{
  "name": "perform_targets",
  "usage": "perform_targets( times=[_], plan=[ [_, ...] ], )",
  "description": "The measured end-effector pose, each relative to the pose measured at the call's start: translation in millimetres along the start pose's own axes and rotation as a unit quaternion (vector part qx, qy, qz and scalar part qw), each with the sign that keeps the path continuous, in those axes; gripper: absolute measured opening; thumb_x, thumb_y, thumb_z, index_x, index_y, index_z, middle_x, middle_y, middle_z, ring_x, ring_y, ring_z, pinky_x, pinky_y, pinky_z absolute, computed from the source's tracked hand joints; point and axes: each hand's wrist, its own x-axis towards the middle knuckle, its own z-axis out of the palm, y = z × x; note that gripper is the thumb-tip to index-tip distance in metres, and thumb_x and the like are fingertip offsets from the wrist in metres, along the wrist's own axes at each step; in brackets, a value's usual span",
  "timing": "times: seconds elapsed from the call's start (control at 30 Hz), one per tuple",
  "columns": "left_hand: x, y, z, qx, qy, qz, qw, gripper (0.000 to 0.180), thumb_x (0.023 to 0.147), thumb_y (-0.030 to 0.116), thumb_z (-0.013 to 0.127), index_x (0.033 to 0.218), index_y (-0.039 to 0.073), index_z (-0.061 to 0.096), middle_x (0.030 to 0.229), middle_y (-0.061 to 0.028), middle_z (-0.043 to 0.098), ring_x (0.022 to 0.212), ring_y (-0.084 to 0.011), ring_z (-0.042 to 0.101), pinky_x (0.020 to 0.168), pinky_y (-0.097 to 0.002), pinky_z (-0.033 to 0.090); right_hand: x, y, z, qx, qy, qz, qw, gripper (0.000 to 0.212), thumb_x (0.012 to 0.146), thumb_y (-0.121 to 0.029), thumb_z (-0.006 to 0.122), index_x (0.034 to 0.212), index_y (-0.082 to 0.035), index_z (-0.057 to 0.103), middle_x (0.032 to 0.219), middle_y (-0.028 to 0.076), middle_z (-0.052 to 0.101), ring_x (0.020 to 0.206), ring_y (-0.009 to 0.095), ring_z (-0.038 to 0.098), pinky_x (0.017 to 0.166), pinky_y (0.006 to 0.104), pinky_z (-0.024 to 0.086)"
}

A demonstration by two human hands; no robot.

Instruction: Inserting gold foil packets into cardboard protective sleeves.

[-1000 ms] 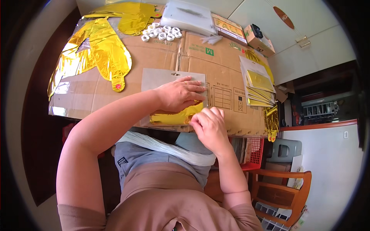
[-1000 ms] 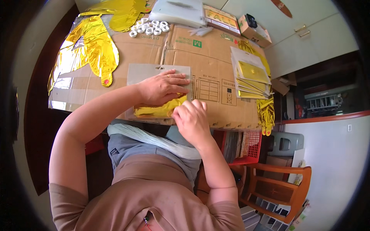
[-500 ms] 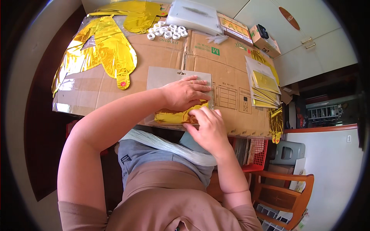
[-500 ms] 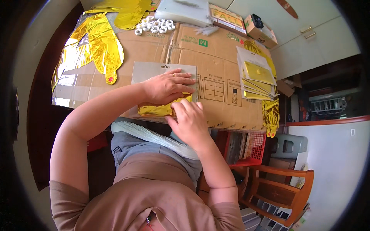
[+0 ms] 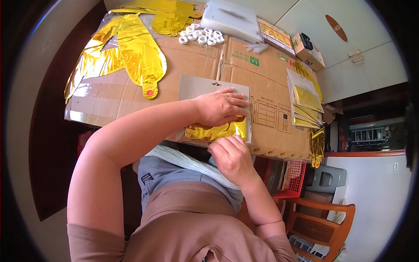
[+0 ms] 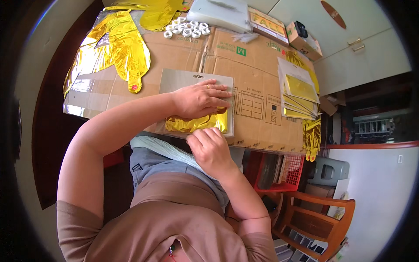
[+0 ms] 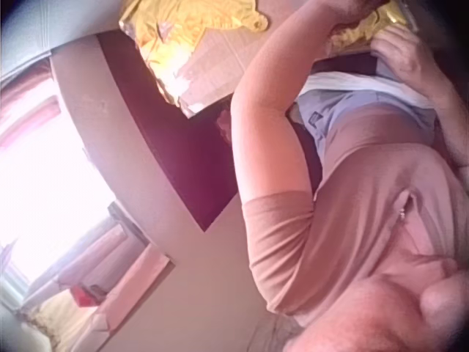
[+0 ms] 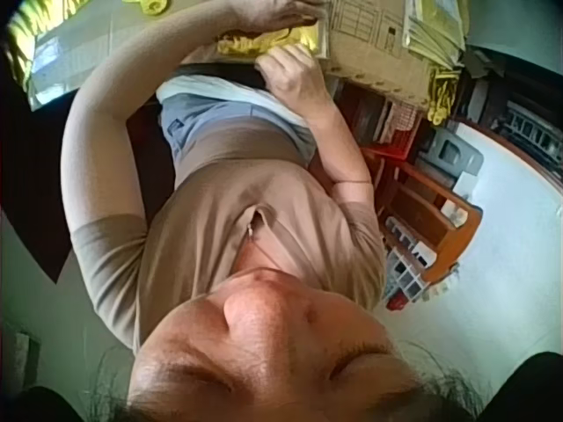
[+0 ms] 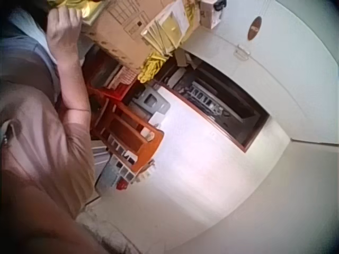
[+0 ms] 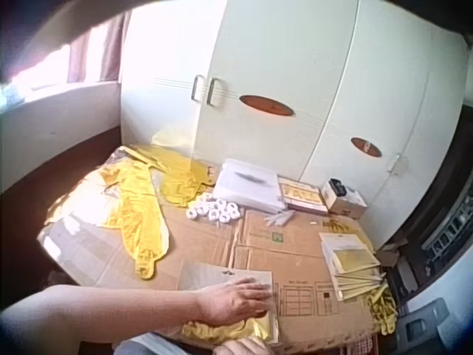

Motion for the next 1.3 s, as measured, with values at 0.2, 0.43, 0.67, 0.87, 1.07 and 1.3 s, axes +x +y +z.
perform_targets(
  times=[0.2,0.43,0.67,0.87,1.07,1.3],
  plan=[
    [0,-1,2,0.007,0.009,0.006,1.000,0.036,0.098,0.026,0.059,0.132,0.015,0.065,0.148,-0.0105,0.054,0.143,-0.0282,0.043,0.122,-0.0508,0.026,14,-13,5,0.000,0.021,0.093,0.995,0.032,0.079,-0.017,0.079,0.105,-0.004,0.063,0.085,0.010,0.062,0.078,0.029,0.062,0.074,0.0399,0.046],
    [2,-5,7,0.009,0.019,0.006,1.000,0.036,0.097,0.028,0.061,0.130,0.016,0.066,0.147,-0.0090,0.055,0.142,-0.0282,0.044,0.121,-0.0502,0.027,35,-23,39,-0.038,0.051,0.057,0.996,0.016,0.081,-0.011,0.071,0.093,-0.005,0.064,0.085,0.008,0.054,0.081,0.028,0.055,0.073,0.0410,0.043],
    [-1,-2,2,0.007,0.009,-0.001,1.000,0.038,0.098,0.028,0.059,0.134,0.016,0.064,0.149,-0.0100,0.053,0.143,-0.0280,0.043,0.122,-0.0502,0.026,24,-24,34,-0.032,0.055,-0.047,0.997,0.010,0.080,-0.012,0.060,0.088,-0.005,0.061,0.082,0.007,0.050,0.080,0.024,0.053,0.074,0.0380,0.044],
    [-3,-1,3,0.009,0.002,-0.001,1.000,0.041,0.099,0.025,0.057,0.138,0.015,0.059,0.151,-0.0106,0.050,0.144,-0.0278,0.040,0.122,-0.0508,0.026,2,-28,28,-0.018,0.056,-0.048,0.997,0.023,0.077,-0.005,0.067,0.099,-0.003,0.069,0.084,0.006,0.060,0.076,0.023,0.058,0.075,0.0385,0.047],
    [-3,2,-1,-0.049,0.080,0.017,0.995,0.036,0.091,0.016,0.066,0.125,0.009,0.059,0.139,-0.0154,0.053,0.140,-0.0351,0.043,0.121,-0.0502,0.029,-14,-23,10,0.017,0.117,-0.028,0.993,0.029,0.073,-0.003,0.076,0.102,-0.003,0.070,0.088,0.005,0.064,0.080,0.024,0.061,0.079,0.0398,0.048],
    [-6,9,-13,0.000,0.204,0.104,0.973,0.020,0.080,0.008,0.072,0.096,0.007,0.060,0.100,-0.0109,0.060,0.095,-0.0314,0.061,0.087,-0.0460,0.050,-34,13,-25,-0.110,0.081,0.149,0.979,0.042,0.075,-0.018,0.083,0.112,-0.007,0.067,0.118,0.012,0.061,0.105,0.032,0.059,0.089,0.0438,0.047]
  ],
)
